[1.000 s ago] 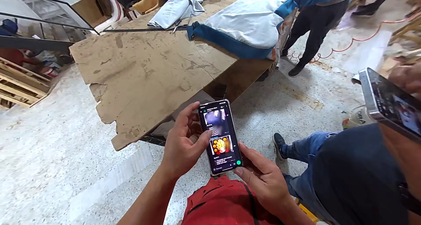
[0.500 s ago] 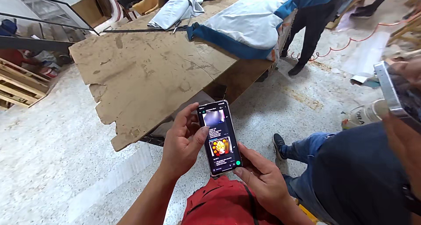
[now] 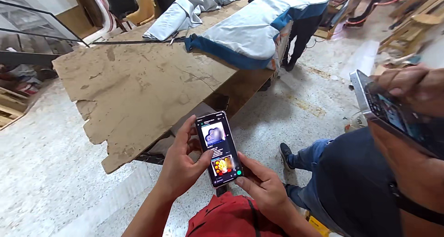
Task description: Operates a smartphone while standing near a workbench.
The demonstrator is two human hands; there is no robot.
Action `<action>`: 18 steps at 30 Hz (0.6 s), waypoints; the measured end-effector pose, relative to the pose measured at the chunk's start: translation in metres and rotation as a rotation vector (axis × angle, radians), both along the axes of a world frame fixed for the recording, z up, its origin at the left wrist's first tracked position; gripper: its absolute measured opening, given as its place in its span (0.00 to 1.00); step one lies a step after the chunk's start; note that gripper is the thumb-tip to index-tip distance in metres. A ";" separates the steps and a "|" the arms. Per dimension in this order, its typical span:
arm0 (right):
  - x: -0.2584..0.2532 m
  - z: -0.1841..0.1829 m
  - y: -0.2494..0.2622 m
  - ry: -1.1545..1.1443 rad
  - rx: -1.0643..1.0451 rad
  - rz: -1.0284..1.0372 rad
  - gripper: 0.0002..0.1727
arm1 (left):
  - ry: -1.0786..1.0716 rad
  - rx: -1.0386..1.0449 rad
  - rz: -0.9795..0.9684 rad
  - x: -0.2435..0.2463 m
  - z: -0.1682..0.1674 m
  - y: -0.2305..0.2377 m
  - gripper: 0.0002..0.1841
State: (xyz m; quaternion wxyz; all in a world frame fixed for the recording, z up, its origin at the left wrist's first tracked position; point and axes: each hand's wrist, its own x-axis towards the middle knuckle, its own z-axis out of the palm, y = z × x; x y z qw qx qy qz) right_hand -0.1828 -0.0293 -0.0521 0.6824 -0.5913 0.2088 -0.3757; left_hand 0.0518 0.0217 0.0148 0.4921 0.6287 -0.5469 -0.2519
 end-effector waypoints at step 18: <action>0.001 -0.005 -0.003 -0.035 0.008 0.006 0.29 | 0.134 -0.051 -0.059 0.000 0.005 -0.004 0.37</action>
